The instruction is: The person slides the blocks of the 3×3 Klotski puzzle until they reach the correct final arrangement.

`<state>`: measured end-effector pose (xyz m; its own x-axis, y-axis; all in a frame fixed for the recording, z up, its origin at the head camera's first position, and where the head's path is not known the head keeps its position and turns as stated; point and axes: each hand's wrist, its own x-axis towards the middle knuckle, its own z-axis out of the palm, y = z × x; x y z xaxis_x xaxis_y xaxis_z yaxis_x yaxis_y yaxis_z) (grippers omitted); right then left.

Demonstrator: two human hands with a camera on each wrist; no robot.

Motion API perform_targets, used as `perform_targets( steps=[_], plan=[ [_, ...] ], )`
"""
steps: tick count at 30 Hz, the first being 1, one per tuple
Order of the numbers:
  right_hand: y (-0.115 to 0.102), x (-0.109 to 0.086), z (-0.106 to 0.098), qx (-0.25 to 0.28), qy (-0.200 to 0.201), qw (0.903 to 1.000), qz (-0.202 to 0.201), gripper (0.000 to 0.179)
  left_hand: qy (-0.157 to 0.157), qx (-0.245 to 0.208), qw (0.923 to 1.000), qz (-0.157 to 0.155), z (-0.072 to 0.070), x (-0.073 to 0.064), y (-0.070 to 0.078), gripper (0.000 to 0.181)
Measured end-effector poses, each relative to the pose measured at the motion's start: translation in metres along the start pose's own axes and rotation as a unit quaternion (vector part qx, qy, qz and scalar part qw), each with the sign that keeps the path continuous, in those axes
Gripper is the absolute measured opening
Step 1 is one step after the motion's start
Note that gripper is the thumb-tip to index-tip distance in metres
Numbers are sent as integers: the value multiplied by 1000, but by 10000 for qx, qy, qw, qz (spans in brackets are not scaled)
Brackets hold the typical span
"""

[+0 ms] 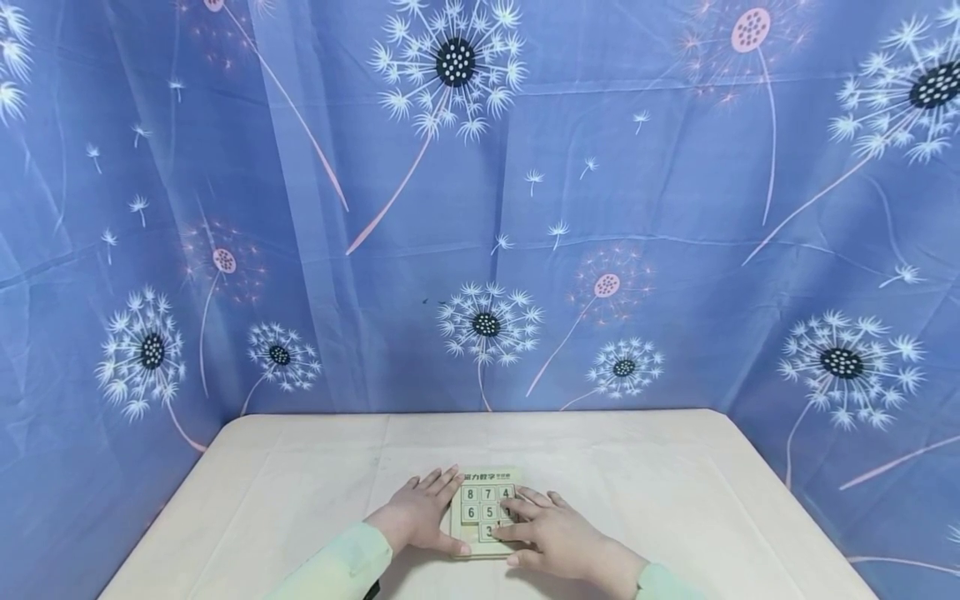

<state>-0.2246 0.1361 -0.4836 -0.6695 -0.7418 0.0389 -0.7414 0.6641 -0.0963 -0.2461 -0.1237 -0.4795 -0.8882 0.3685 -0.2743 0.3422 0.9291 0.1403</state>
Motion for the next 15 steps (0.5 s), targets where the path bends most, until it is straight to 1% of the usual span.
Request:
perform_targets(
  steps=[10,15],
  plan=[
    [1,-2,-1,-14,73,10000,-45,45,-55,-43,10000,-68,0,2,-1,111],
    [1,-3,-2,19,24,10000,-4,45,-64,-42,9999,-73,0,2,-1,112]
  ],
)
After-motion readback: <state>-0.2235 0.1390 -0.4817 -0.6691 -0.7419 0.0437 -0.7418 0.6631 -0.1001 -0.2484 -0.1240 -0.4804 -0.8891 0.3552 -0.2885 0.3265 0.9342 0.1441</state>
